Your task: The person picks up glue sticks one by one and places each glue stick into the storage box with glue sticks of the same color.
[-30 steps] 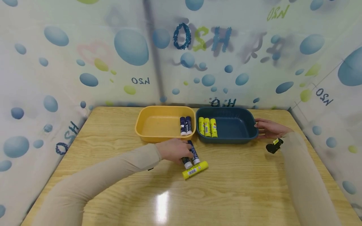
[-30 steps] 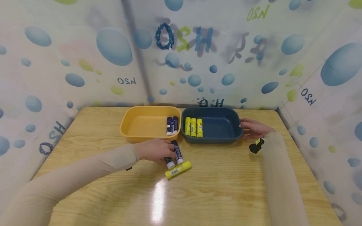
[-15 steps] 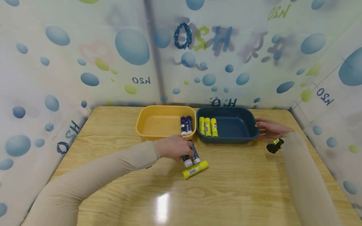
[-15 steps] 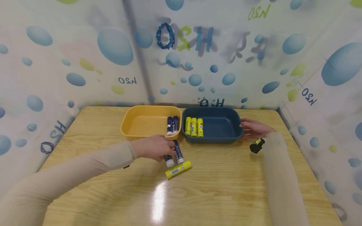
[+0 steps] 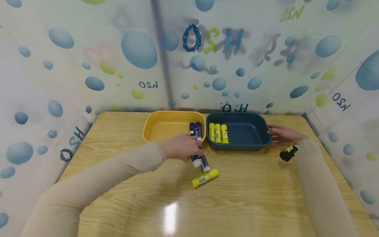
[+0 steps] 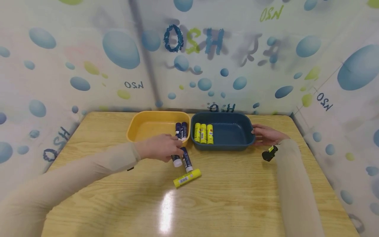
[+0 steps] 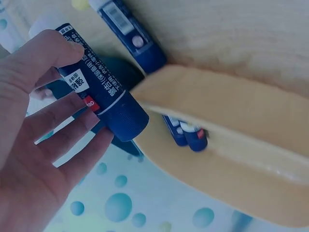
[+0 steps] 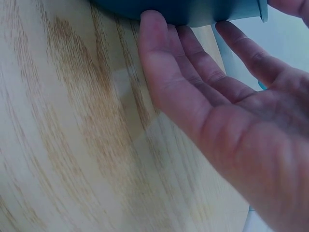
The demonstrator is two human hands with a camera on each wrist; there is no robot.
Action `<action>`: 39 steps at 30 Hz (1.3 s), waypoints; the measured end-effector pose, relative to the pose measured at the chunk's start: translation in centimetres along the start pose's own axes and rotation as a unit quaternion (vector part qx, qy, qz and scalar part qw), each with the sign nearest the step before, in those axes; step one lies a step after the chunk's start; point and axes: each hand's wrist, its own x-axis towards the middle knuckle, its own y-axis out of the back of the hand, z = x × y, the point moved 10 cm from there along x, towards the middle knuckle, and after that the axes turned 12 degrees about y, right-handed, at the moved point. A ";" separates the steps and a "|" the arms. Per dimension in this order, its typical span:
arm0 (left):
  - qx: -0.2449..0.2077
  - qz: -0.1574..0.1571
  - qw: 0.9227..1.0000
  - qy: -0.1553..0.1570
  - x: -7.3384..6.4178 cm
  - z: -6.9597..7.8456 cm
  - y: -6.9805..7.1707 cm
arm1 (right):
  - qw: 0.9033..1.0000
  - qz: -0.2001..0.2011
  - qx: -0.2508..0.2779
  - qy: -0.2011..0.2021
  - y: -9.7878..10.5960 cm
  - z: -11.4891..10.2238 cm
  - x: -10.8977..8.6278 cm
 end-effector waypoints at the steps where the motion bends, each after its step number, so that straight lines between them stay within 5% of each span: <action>1: 0.004 0.000 1.000 0.003 0.1 -0.3 0.1 | 1.000 -0.001 0.001 0.000 0.0 0.0 0.0; 12: 0.007 -0.007 0.999 0.034 1.2 -3.4 0.4 | 1.000 -0.001 0.002 -0.004 0.0 0.0 -0.1; 39: 0.010 -0.060 0.996 0.058 4.9 -8.8 -3.5 | 1.000 0.002 0.003 0.004 0.1 0.0 0.0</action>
